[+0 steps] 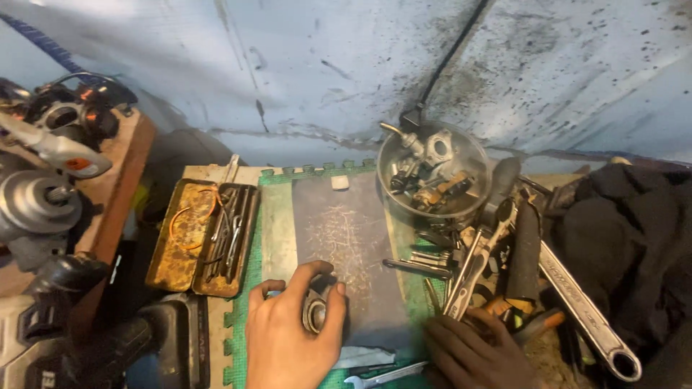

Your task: The person cleans a small, cylindrical metal part by hand, using a small tool to scrape the interior and a cloth to wipe the exterior. The person then places the part on a flat surface and rubs it with a sanding block to smooth the surface.

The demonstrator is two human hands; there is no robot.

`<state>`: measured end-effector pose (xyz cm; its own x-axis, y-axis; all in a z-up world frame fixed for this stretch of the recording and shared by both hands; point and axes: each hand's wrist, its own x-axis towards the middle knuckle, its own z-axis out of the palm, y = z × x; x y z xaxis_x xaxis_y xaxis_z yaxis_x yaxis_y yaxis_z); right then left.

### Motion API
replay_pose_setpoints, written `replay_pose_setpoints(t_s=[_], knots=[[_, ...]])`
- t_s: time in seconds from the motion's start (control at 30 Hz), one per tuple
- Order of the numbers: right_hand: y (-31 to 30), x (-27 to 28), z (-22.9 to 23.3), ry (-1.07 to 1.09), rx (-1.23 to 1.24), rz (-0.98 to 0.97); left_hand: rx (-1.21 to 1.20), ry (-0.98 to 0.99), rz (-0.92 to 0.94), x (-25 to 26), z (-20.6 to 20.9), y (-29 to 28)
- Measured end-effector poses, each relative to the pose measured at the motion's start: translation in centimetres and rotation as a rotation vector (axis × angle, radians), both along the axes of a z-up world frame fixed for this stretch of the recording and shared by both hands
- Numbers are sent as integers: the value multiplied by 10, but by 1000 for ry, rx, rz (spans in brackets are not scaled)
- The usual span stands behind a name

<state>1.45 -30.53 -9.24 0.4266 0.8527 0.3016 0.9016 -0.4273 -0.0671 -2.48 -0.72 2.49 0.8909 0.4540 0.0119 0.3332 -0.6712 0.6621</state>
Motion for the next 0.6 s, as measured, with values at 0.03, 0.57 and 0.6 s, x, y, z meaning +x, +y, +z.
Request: replay_pose_setpoints(t_s=[0.03, 0.57, 0.6], knots=[[-9, 4, -1, -1, -1, -2, -1, -1, -2, 1, 0, -1], [-3, -12, 8, -129, 0, -223, -39, 49, -89, -1, 9, -9], [19, -22, 8, -169, 26, -203, -38, 78, -83, -2, 10, -9]])
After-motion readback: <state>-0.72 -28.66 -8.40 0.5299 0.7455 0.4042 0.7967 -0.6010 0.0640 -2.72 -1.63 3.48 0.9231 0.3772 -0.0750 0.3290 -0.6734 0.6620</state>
